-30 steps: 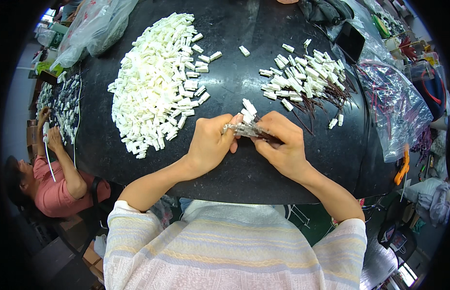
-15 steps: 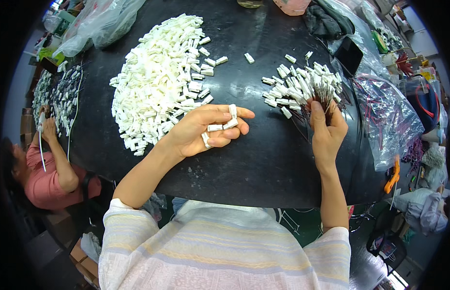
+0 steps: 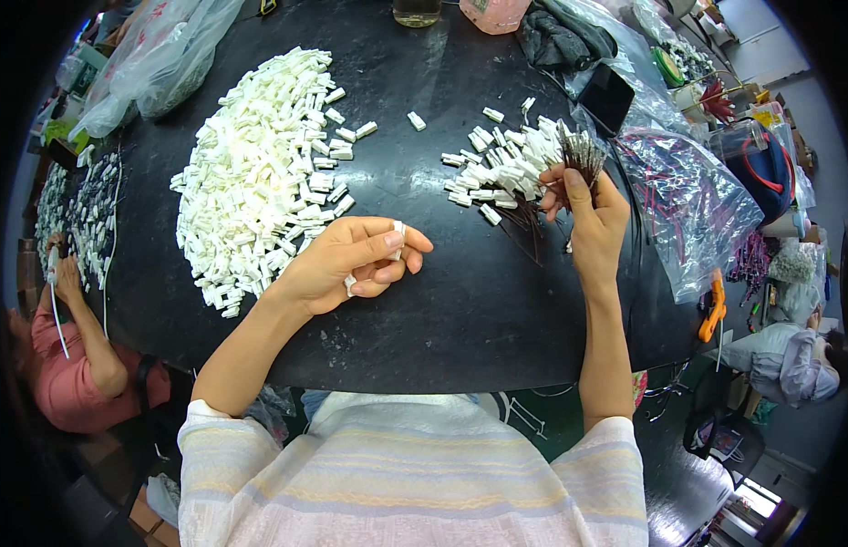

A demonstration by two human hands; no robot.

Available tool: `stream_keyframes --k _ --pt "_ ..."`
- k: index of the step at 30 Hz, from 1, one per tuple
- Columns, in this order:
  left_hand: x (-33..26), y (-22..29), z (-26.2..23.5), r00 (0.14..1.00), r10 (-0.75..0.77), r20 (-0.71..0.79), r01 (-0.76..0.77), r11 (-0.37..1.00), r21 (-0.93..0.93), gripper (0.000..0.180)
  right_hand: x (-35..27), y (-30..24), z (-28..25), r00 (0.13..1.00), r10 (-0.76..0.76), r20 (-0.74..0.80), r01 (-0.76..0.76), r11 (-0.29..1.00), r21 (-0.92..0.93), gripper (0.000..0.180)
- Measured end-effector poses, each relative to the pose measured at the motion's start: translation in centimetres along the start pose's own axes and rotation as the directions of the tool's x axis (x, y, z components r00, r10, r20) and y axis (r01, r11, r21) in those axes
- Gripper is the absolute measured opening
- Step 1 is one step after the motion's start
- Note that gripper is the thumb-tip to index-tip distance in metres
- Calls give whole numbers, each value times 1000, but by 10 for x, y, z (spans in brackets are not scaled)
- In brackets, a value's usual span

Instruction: The person assembles wiring components by taking plastic connector housings and inserting wire terminals into them one by one by hand.

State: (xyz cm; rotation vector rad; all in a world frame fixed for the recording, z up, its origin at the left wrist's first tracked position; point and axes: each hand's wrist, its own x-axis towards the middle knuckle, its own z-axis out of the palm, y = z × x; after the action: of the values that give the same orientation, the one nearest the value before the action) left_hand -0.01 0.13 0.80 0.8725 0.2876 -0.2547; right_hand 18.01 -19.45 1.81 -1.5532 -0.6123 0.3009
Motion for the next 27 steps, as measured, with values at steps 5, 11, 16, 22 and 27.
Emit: stream_keyframes --k 5,11,16,22,27 --pt "0 -1 3 998 13 -67 -8 997 78 30 4 -2 0 1000 20 -19 -20 1000 -4 18" --pt "-2 0 8 988 77 -133 -50 979 196 30 8 -2 -18 963 -269 -31 207 806 -554 17" --pt "-4 2 5 997 53 -63 -46 992 115 20 -3 -8 3 850 -494 -182 407 836 -368 15" --pt "5 -4 -1 991 29 -128 -26 999 25 24 -19 5 25 992 -107 68 113 989 -98 16" --pt "4 -7 -1 991 72 -113 -67 997 47 32 -14 0 18 995 54 82 -56 998 18 21"
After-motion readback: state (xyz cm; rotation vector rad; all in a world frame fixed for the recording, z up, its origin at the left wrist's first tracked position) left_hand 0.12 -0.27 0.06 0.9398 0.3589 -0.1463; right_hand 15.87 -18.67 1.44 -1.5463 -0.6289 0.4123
